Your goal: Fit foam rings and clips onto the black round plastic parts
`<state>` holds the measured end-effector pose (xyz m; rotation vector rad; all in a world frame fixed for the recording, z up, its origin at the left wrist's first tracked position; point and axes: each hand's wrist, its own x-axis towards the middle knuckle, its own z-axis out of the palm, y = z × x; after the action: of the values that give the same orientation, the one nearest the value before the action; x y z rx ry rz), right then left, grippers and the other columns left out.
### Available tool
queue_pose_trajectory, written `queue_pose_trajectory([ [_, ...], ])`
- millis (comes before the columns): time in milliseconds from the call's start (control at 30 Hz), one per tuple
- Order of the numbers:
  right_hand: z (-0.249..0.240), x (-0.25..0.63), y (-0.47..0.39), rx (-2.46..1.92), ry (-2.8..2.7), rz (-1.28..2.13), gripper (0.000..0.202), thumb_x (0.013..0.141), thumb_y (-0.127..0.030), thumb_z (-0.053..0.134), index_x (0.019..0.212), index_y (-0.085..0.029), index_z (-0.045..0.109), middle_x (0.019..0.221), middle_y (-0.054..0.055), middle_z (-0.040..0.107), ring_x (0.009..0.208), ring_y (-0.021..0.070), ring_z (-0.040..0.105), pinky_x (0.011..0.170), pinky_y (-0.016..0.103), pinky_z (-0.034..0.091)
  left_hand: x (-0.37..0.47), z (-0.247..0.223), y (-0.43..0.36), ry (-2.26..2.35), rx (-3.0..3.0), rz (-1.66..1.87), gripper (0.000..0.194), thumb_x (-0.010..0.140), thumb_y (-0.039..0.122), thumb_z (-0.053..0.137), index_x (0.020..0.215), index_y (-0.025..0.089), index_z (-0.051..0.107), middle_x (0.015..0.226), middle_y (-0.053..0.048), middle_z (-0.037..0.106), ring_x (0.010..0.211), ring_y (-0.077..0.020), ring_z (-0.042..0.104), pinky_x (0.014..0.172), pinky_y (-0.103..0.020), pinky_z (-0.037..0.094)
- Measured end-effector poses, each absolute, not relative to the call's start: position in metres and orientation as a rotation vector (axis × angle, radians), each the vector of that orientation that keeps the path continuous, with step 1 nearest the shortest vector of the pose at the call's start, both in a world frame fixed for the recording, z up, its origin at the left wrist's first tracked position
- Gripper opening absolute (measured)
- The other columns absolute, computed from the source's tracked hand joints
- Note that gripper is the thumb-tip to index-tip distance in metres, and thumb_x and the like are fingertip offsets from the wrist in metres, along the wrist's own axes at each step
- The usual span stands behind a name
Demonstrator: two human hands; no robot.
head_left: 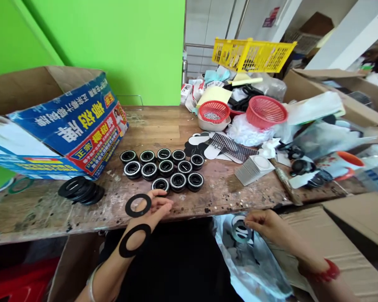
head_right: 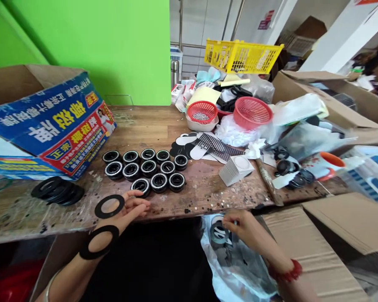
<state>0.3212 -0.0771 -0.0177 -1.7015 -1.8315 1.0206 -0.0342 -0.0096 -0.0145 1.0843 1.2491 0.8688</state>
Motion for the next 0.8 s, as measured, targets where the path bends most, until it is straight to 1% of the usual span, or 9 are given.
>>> queue_pose_trajectory([
  [67, -0.054, 0.339, -0.093, -1.799, -1.858, 0.945, 0.036, 0.083, -0.037, 0.059, 0.051, -0.022, 0.063, 0.051, 0.002, 0.06, 0.048, 0.0179, 0.055, 0.046, 0.028, 0.037, -0.045, -0.016, -0.006, 1.311, 1.091, 0.899, 0.048, 0.069, 0.043, 0.077, 0.104, 0.019, 0.054, 0.08, -0.001, 0.072, 0.077, -0.022, 0.07, 0.074, -0.039, 0.059],
  [133, -0.082, 0.346, -0.103, -1.825, -1.88, 0.799, 0.029, 0.079, -0.033, 0.062, 0.051, -0.026, 0.064, 0.058, 0.006, 0.066, 0.056, 0.0216, 0.062, 0.051, 0.031, 0.042, -0.054, -0.015, -0.003, 1.39, 1.111, 0.929, 0.042, 0.069, 0.044, 0.076, 0.097, 0.019, 0.057, 0.077, -0.001, 0.07, 0.07, -0.0196, 0.068, 0.069, -0.036, 0.059],
  [200, -0.093, 0.341, -0.105, -1.815, -1.872, 0.774, 0.031, 0.078, -0.036, 0.064, 0.049, -0.024, 0.063, 0.054, 0.005, 0.064, 0.052, 0.0209, 0.06, 0.05, 0.03, 0.043, -0.061, -0.015, -0.001, 1.454, 1.133, 0.981, 0.037, 0.069, 0.045, 0.074, 0.091, 0.02, 0.059, 0.075, 0.0, 0.068, 0.065, -0.0173, 0.065, 0.064, -0.033, 0.057],
  [267, -0.084, 0.322, -0.098, -1.748, -1.851, 0.902, 0.032, 0.081, -0.041, 0.063, 0.055, -0.023, 0.067, 0.046, 0.001, 0.058, 0.043, 0.0177, 0.054, 0.045, 0.028, 0.041, -0.066, -0.017, 0.0, 1.482, 1.153, 1.02, 0.033, 0.07, 0.045, 0.073, 0.086, 0.019, 0.06, 0.071, 0.001, 0.065, 0.061, -0.0157, 0.061, 0.06, -0.031, 0.055],
  [333, -0.059, 0.293, -0.085, -1.619, -1.811, 1.015, 0.028, 0.085, -0.044, 0.062, 0.071, -0.024, 0.074, 0.049, 0.0, 0.062, 0.044, 0.0171, 0.056, 0.045, 0.026, 0.045, -0.066, -0.019, 0.0, 1.48, 1.167, 0.998, 0.031, 0.07, 0.046, 0.072, 0.083, 0.019, 0.062, 0.067, 0.002, 0.063, 0.06, -0.0149, 0.059, 0.06, -0.03, 0.052],
  [433, -0.017, 0.24, -0.059, -1.422, -1.746, 0.867, 0.02, 0.086, -0.04, 0.064, 0.085, -0.024, 0.077, 0.083, 0.005, 0.076, 0.077, 0.0216, 0.071, 0.07, 0.028, 0.056, -0.06, -0.02, -0.004, 1.421, 1.152, 0.905, 0.033, 0.072, 0.049, 0.07, 0.081, 0.019, 0.064, 0.069, 0.0, 0.063, 0.063, -0.0155, 0.058, 0.061, -0.03, 0.05],
  [533, 0.007, 0.192, -0.035, -1.209, -1.741, 0.826, 0.018, 0.089, -0.03, 0.058, 0.088, -0.023, 0.074, 0.09, 0.006, 0.074, 0.085, 0.0206, 0.07, 0.075, 0.028, 0.057, -0.053, -0.015, -0.01, 1.303, 1.063, 0.83, 0.038, 0.075, 0.052, 0.068, 0.087, 0.017, 0.066, 0.076, -0.003, 0.065, 0.071, -0.0176, 0.061, 0.065, -0.032, 0.05],
  [700, 0.004, 0.143, -0.013, -1.029, -1.82, 0.876, 0.02, 0.089, -0.02, 0.051, 0.089, -0.022, 0.071, 0.093, 0.006, 0.073, 0.088, 0.0185, 0.069, 0.078, 0.029, 0.056, -0.059, -0.006, -0.014, 1.125, 0.925, 0.826, 0.036, 0.069, 0.048, 0.076, 0.084, 0.017, 0.065, 0.081, -0.002, 0.065, 0.076, -0.0161, 0.059, 0.071, -0.03, 0.048],
  [800, -0.005, 0.13, -0.009, -1.1, -1.811, 0.852, 0.023, 0.091, -0.021, 0.05, 0.1, -0.022, 0.07, 0.1, 0.007, 0.073, 0.092, 0.0189, 0.069, 0.077, 0.028, 0.056, -0.068, -0.009, -0.011, 1.179, 0.909, 0.888, 0.034, 0.066, 0.046, 0.077, 0.079, 0.017, 0.063, 0.076, -0.001, 0.064, 0.07, -0.0145, 0.056, 0.069, -0.03, 0.045],
])
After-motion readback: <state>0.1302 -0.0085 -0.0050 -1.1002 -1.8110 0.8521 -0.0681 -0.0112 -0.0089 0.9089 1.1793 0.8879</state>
